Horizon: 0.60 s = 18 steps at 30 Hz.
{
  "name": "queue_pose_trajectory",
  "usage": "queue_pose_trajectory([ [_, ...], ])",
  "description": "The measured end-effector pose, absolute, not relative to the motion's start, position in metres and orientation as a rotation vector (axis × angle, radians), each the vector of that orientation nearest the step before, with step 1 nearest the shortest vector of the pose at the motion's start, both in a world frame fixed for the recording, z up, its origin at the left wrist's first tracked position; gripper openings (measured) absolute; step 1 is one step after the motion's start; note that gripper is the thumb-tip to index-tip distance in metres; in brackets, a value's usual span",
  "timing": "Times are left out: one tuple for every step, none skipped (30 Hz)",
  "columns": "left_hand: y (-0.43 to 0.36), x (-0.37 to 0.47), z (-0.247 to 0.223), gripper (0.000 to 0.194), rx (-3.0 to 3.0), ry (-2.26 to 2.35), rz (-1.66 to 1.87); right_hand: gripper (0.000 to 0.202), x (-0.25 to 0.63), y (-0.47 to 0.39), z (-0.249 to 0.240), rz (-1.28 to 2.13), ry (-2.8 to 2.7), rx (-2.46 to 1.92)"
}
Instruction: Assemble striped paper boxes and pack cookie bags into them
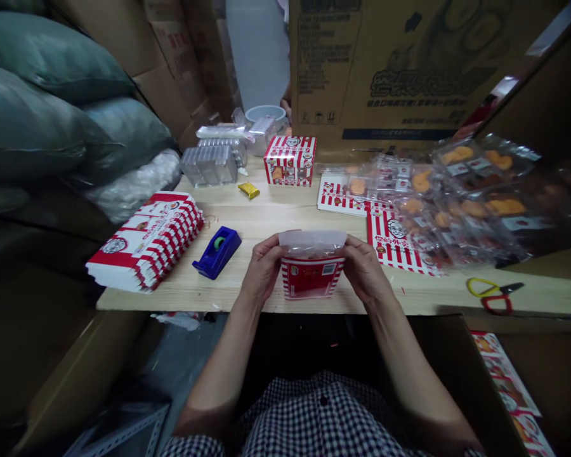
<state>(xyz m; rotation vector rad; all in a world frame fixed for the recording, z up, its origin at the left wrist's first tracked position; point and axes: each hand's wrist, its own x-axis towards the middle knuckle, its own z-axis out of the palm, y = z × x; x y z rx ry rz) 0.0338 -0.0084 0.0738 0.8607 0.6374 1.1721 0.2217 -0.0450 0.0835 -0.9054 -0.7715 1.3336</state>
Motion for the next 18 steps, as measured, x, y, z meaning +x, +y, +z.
queue_pose_trajectory([
  [-0.008,0.036,0.074,0.030,0.854,0.638,1.186,0.024,0.221,-0.043,0.084,1.318,-0.766,-0.902],
  [-0.008,0.038,0.075,0.032,0.841,0.642,1.187,0.026,0.220,-0.043,0.086,1.320,-0.752,-0.903],
  [-0.011,0.040,0.075,0.034,0.823,0.650,1.176,0.028,0.220,-0.045,0.087,1.338,-0.730,-0.911],
  [-0.015,0.041,0.075,0.036,0.799,0.661,1.154,0.030,0.219,-0.049,0.087,1.369,-0.703,-0.923],
  [-0.021,0.040,0.074,0.038,0.767,0.676,1.125,0.032,0.219,-0.055,0.087,1.409,-0.671,-0.939],
  [-0.029,0.038,0.071,0.041,0.727,0.695,1.095,0.035,0.218,-0.063,0.085,1.456,-0.638,-0.956],
  [-0.038,0.036,0.067,0.042,0.682,0.716,1.063,0.037,0.217,-0.072,0.080,1.509,-0.604,-0.970],
  [-0.047,0.032,0.061,0.042,0.635,0.740,1.029,0.039,0.216,-0.081,0.074,1.568,-0.571,-0.981],
  [-0.057,0.028,0.053,0.041,0.586,0.767,0.990,0.039,0.215,-0.090,0.065,1.624,-0.536,-0.991],
  [-0.066,0.024,0.044,0.039,0.535,0.796,0.949,0.039,0.213,-0.099,0.055,1.678,-0.505,-1.003],
  [-0.075,0.019,0.034,0.036,0.484,0.823,0.912,0.037,0.211,-0.107,0.044,1.721,-0.483,-1.019],
  [-0.082,0.016,0.024,0.033,0.437,0.840,0.882,0.033,0.210,-0.114,0.032,1.751,-0.474,-1.038],
  [-0.089,0.012,0.015,0.031,0.398,0.845,0.862,0.029,0.208,-0.119,0.021,1.770,-0.476,-1.059],
  [-0.094,0.009,0.007,0.029,0.371,0.836,0.853,0.025,0.206,-0.123,0.011,1.782,-0.486,-1.078],
  [-0.099,0.006,0.000,0.028,0.355,0.817,0.847,0.023,0.204,-0.127,0.002,1.792,-0.498,-1.092],
  [-0.102,0.003,-0.005,0.029,0.350,0.797,0.844,0.022,0.203,-0.129,-0.004,1.801,-0.505,-1.101],
  [-0.105,0.001,-0.009,0.031,0.350,0.786,0.840,0.022,0.201,-0.130,-0.009,1.806,-0.503,-1.108],
  [-0.107,0.000,-0.011,0.034,0.351,0.794,0.838,0.024,0.199,-0.131,-0.012,1.808,-0.496,-1.114],
])
